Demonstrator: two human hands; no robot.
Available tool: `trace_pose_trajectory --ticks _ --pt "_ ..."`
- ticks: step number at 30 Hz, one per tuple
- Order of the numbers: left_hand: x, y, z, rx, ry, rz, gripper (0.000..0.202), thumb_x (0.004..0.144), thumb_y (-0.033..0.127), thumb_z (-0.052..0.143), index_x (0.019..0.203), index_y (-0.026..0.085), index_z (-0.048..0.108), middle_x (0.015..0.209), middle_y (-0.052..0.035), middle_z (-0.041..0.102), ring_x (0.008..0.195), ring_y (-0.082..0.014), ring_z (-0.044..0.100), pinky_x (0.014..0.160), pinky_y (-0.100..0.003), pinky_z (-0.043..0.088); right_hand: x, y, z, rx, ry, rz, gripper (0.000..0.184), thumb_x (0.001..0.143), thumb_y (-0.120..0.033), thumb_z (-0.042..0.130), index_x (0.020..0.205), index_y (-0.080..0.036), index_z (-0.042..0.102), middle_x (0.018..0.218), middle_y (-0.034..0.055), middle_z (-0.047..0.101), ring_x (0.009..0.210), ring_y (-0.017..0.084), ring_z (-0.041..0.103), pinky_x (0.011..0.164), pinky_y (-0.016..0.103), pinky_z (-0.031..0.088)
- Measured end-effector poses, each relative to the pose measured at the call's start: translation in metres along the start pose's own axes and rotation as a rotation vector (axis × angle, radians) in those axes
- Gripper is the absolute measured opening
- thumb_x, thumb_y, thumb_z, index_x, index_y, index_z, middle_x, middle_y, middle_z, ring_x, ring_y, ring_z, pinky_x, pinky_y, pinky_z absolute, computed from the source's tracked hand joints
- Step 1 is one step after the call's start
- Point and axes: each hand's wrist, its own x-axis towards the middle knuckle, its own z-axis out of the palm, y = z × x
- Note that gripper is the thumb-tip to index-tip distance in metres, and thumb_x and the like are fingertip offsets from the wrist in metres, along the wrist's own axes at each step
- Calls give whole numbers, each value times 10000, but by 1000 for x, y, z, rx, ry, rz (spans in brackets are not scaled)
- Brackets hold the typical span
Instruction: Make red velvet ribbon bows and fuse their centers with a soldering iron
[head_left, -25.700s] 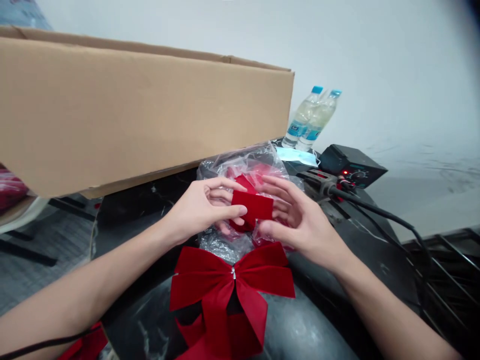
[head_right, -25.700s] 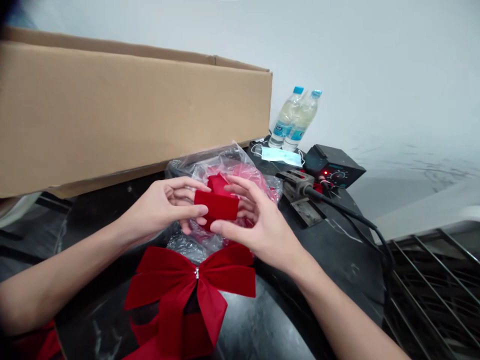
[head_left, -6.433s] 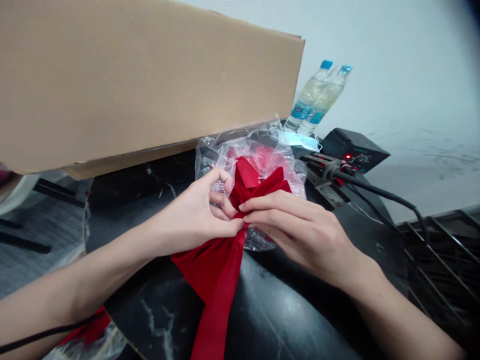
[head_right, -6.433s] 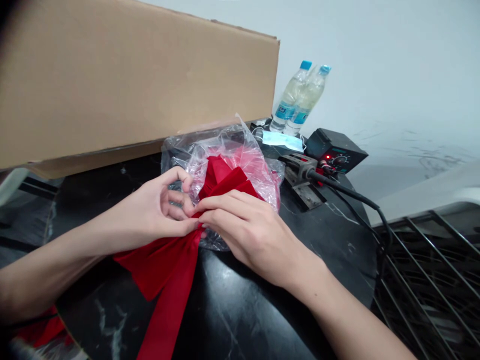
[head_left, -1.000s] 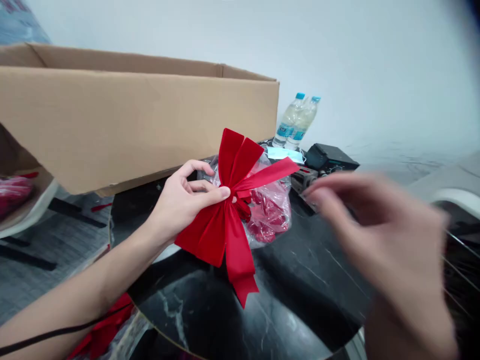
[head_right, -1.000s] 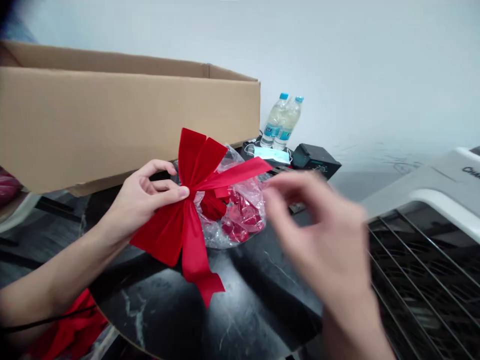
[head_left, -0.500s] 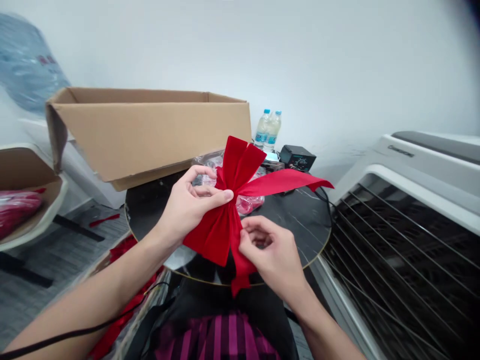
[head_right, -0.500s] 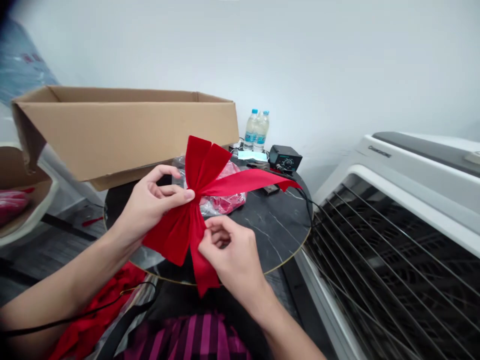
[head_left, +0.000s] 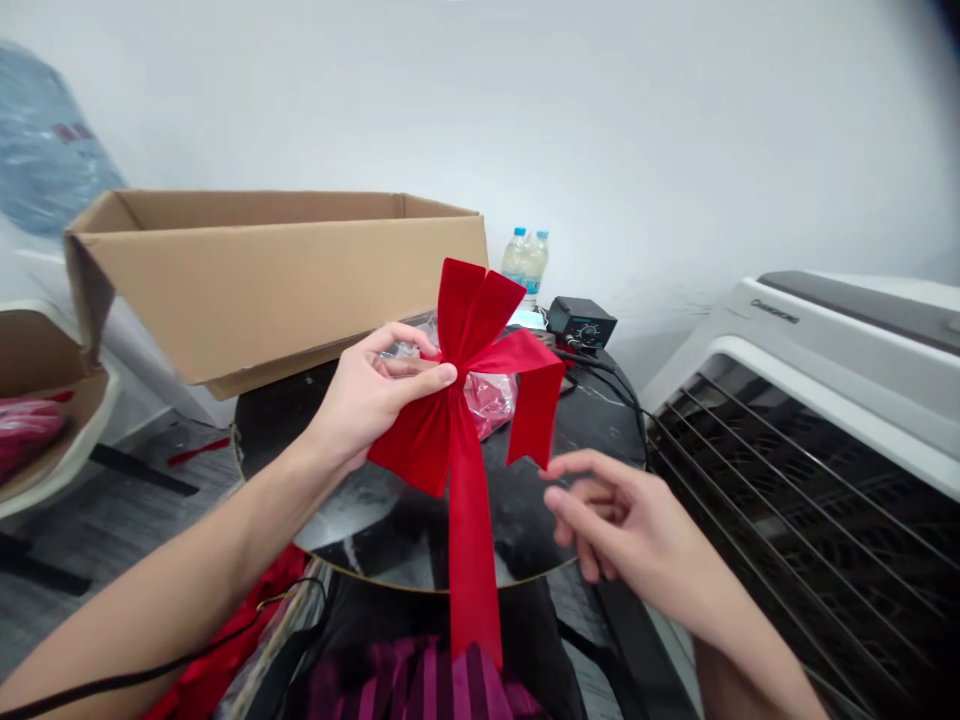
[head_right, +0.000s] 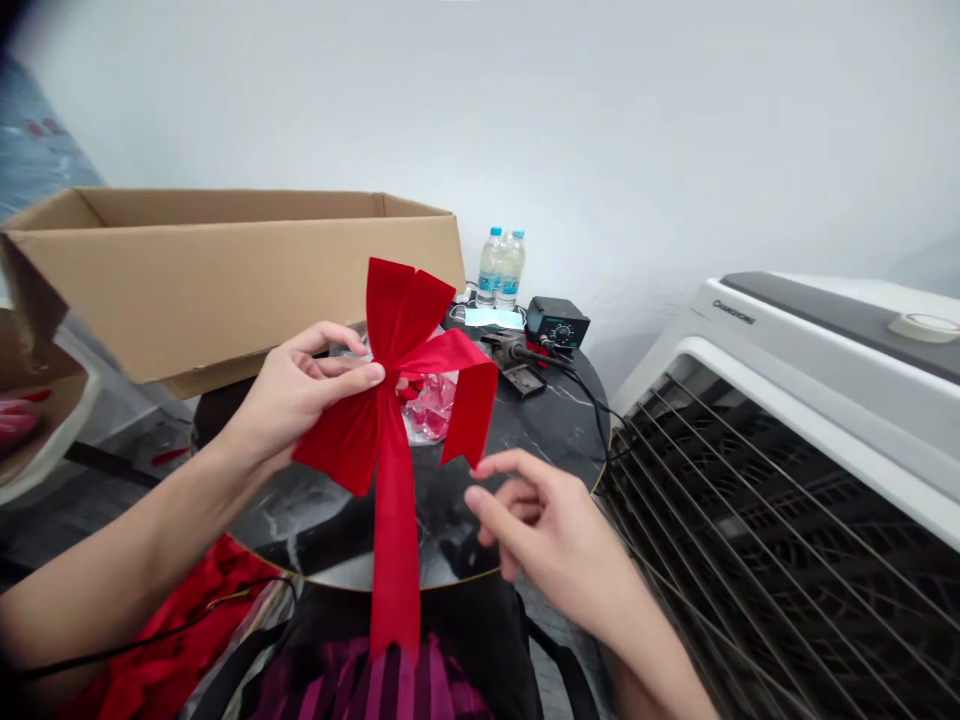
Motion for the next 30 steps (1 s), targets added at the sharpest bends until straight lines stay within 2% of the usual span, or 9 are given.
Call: trace_pose_trajectory --ticks 2,5,7,9,11,16,25,27,30 --pt "15 -7 5 -6 -25 -21 316 677 250 933 862 210 681 784 -21 784 719 -185 761 669 -258 615 28 -13 2 12 124 -148 328 926 -504 696 1004 -186 704 681 11 700 445 111 592 428 201 441" --pt "37 -19 9 -16 -38 -52 240 692 232 923 820 197 724 817 -24 787 741 -173 753 723 -259 616 65 -26 16 -188 352 -383 354 960 -438 662 713 -190 713 551 2 638 410 106 560 442 215 450" --pt "50 -28 8 -15 -31 -67 209 693 211 922 811 200 749 808 -14 786 739 -157 745 726 -234 606 85 -29 22 -246 389 -448 313 967 -395 656 741 -196 740 534 -7 628 403 103 557 438 213 452" --pt "61 -37 6 3 -13 -68 190 700 201 919 824 204 775 825 -13 795 769 -158 751 761 -229 608 107 -28 24 -148 342 -401 226 965 -393 663 937 -197 772 609 -4 681 423 111 592 438 211 481" --pt "69 -46 3 34 19 -60 182 711 219 915 852 201 801 858 -29 811 824 -183 770 823 -254 619 129 -25 21 -12 275 -302 268 949 -422 685 1056 -186 754 666 4 713 435 116 608 431 212 497" --pt "75 -59 -1 118 57 -134 196 743 281 898 904 193 830 885 -64 831 870 -249 797 851 -318 647 171 -12 16 162 176 -116 413 879 -490 748 650 -158 659 560 15 653 363 84 492 380 210 424" --pt "74 -68 -2 161 73 -196 137 818 273 842 947 224 842 941 -33 842 899 -206 801 865 -250 637 185 -5 27 317 152 1 455 873 -507 741 613 -165 593 493 -15 589 331 63 442 360 193 372" --pt "74 -67 -3 131 58 -220 166 821 279 843 979 229 838 977 -31 842 932 -193 797 882 -226 623 182 -7 21 276 112 8 473 888 -503 731 593 -162 589 456 -25 554 324 57 438 357 175 352" --pt "75 -66 -5 90 29 -278 216 815 309 850 1008 217 828 1008 -51 839 949 -198 795 854 -217 620 173 -4 -5 123 -31 83 455 864 -517 766 629 -153 629 461 -22 565 308 63 465 327 153 306"
